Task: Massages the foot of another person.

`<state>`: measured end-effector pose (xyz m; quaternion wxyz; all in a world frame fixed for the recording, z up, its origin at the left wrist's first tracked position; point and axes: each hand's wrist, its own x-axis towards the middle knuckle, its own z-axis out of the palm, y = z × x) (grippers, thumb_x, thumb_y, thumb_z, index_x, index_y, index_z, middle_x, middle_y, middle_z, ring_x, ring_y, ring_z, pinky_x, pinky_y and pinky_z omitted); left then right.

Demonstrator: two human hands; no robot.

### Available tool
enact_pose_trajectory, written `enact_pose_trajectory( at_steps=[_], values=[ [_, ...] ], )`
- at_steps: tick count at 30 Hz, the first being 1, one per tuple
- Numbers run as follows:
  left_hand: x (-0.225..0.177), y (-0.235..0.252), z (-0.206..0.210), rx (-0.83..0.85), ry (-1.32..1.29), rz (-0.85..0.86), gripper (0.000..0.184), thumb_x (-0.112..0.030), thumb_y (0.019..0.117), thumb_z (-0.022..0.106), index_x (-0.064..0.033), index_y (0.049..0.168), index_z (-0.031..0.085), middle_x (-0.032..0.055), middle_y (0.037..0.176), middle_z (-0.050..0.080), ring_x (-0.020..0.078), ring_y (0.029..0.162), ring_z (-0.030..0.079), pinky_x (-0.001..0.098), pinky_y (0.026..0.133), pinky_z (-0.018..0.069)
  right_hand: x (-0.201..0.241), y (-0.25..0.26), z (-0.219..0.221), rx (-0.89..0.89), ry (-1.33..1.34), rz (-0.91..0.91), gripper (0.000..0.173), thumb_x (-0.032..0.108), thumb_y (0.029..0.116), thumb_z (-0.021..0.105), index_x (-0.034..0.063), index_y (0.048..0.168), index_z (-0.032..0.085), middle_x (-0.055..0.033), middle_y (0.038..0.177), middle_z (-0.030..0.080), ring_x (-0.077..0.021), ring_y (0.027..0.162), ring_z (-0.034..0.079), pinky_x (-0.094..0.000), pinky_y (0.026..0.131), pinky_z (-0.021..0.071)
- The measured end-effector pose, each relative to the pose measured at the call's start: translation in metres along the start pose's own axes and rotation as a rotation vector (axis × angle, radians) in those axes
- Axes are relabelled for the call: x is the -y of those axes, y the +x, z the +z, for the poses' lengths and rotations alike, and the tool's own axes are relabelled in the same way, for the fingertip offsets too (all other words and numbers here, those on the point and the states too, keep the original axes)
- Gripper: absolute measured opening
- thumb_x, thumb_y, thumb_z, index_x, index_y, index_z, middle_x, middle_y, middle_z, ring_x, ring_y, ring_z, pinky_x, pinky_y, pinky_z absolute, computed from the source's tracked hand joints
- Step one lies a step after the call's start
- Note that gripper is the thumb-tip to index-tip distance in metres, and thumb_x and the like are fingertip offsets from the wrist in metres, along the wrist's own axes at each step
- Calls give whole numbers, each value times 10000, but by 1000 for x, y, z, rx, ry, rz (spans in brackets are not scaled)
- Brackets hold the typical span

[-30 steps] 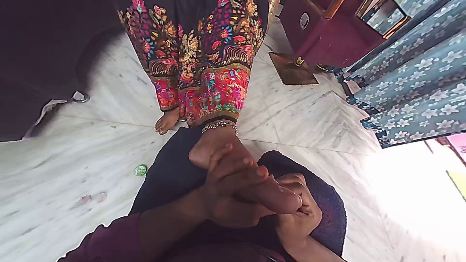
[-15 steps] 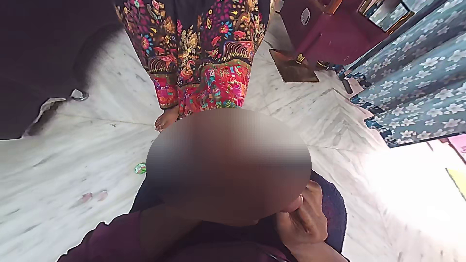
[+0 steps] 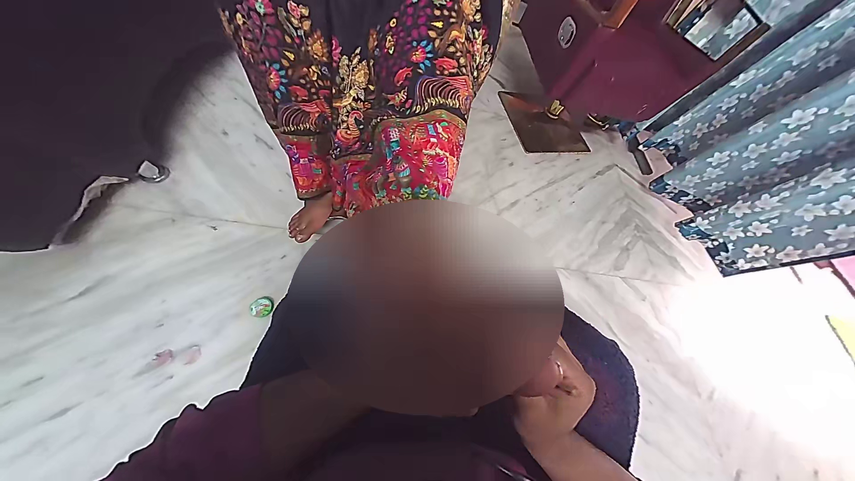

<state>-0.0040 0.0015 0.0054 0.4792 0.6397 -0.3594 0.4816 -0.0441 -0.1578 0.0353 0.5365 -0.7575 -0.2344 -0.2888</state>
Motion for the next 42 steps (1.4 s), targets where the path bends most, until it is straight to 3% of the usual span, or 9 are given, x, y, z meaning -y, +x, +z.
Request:
enact_pose_trajectory(
  at_steps=[7,15,24,27,32,42],
  values=[
    [1,-5,2,1,-18,-2,250,-386,974,668,-234,1171,646,-52,1491,496,135,1448,383,466,1239,202,-3,-2,-2,-92,-62,19,65,252,976,694,196,943,699,138,962,730,22,952,670,-153,867,533],
    [-2,3,2,-38,11,-12,267,-402,962,684,-245,1174,636,-79,1482,483,103,1439,379,425,1224,225,-1,-3,3,-15,30,20,209,286,1026,617,158,1113,758,95,1134,718,-21,1098,628,-182,972,492],
    [-1,-1,2,-12,-6,-4,277,-387,986,642,-237,1219,640,-60,1483,491,123,1435,389,442,1228,218,-3,-1,-1,-72,-21,-10,88,257,971,689,178,967,727,122,988,704,3,1022,630,-156,921,494],
    [-1,0,2,-17,-14,-6,278,-381,983,650,-235,1219,643,-59,1490,489,125,1441,386,443,1234,213,-2,-2,0,-78,-6,0,99,260,979,683,181,989,741,126,1021,717,-1,1041,634,-156,930,494],
    [-2,3,2,-38,-18,-16,206,-379,964,685,-230,1104,654,-74,1471,495,107,1439,381,436,1233,209,-2,-2,2,-2,16,7,207,274,1031,606,160,1119,755,103,1143,720,-14,1113,621,-180,989,477],
    [-1,-3,2,-5,-29,-23,226,-389,982,656,-241,1153,666,-68,1491,488,122,1440,382,456,1225,220,-2,-2,0,-74,-22,1,95,261,979,679,181,991,730,128,1006,709,6,1039,628,-150,933,488]
  ],
)
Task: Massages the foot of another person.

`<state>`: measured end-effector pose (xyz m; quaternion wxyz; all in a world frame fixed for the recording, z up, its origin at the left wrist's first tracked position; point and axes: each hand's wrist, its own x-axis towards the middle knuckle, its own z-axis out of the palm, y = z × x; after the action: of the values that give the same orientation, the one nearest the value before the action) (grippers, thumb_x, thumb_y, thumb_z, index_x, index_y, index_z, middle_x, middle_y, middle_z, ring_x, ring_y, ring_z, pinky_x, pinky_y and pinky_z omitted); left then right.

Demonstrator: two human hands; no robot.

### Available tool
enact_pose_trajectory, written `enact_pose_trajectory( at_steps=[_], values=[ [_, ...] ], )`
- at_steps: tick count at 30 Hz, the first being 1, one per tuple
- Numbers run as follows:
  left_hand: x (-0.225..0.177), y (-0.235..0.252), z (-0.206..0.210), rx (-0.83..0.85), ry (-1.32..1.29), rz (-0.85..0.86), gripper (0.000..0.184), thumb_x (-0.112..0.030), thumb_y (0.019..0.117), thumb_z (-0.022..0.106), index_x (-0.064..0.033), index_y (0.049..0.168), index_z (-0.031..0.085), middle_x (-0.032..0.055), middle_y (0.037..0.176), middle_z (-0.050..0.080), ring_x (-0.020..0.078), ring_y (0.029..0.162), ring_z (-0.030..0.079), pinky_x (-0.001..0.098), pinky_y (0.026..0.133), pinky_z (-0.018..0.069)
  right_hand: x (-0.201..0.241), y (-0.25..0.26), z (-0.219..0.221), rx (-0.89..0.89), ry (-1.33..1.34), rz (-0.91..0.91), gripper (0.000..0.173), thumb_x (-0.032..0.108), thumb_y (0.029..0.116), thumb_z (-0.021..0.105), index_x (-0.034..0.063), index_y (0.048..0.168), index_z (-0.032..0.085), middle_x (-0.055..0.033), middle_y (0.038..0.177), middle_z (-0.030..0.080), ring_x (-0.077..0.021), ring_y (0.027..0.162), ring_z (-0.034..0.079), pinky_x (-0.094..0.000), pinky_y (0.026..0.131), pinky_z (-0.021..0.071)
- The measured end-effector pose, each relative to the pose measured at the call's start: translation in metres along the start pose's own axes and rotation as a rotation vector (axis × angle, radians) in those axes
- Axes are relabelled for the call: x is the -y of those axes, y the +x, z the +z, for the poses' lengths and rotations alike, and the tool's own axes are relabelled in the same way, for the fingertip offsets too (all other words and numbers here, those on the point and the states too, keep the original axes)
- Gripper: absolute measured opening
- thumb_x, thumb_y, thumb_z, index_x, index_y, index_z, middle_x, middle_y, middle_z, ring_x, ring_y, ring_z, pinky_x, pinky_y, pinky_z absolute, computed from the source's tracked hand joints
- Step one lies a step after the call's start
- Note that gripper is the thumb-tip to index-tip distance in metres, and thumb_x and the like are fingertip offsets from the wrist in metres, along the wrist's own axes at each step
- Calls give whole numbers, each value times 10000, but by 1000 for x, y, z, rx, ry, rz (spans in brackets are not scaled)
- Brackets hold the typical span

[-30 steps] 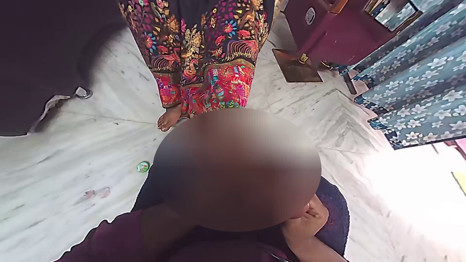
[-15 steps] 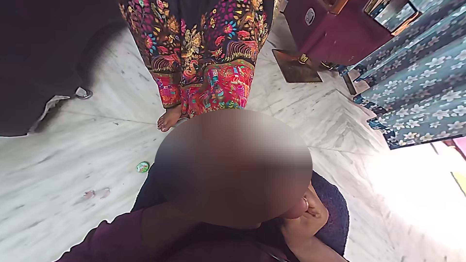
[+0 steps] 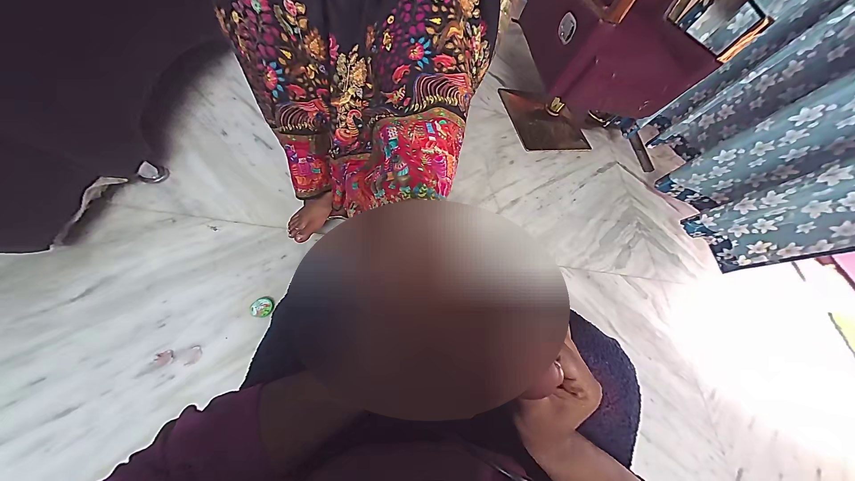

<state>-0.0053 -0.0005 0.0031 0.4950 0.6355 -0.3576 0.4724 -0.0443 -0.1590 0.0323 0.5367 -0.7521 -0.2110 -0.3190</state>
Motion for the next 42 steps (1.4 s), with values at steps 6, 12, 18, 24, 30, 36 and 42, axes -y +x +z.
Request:
enact_pose_trajectory(
  at_steps=[6,12,18,24,30,36,42],
  values=[
    [0,4,0,-19,18,13,220,-389,964,680,-245,1127,646,-85,1489,476,105,1448,366,438,1236,210,2,-1,5,29,-22,-27,206,233,1037,588,146,1116,757,84,1152,727,-37,1123,631,-190,990,491],
    [0,1,0,-5,20,15,234,-389,977,663,-243,1158,644,-77,1504,468,119,1458,362,456,1236,212,0,-2,2,2,-91,-26,159,272,1018,632,159,1018,744,118,1053,731,11,1035,653,-172,943,511],
    [0,1,-1,4,0,9,210,-389,977,664,-223,1106,670,-61,1486,495,120,1448,377,458,1237,205,-1,-4,1,-34,-78,-8,114,283,997,665,189,970,724,139,1001,726,18,997,660,-166,917,516],
    [0,4,1,-32,7,7,229,-378,950,705,-232,1118,652,-84,1494,482,112,1447,377,450,1237,216,1,-4,4,4,-94,-72,204,245,1042,583,147,1101,752,104,1148,729,-17,1132,628,-180,1000,483],
    [-1,4,1,-22,13,18,181,-375,971,674,-223,1063,645,-75,1494,483,119,1454,368,446,1235,216,1,-7,6,46,-103,-54,266,246,1068,507,125,1143,731,72,1184,723,-31,1148,622,-197,1015,468],
    [1,5,0,-22,35,26,325,-399,951,699,-257,1238,642,-86,1515,462,124,1458,367,437,1236,230,-2,-1,-1,3,-91,-75,152,273,1005,649,162,1024,751,111,1026,720,0,1045,629,-170,955,482],
    [5,-1,-8,67,43,48,283,-391,968,683,-304,1237,678,-114,1531,458,112,1480,323,442,1249,167,-10,0,-4,24,-75,-93,150,293,1012,645,164,950,689,93,950,716,-4,988,629,-185,928,464]
  ],
)
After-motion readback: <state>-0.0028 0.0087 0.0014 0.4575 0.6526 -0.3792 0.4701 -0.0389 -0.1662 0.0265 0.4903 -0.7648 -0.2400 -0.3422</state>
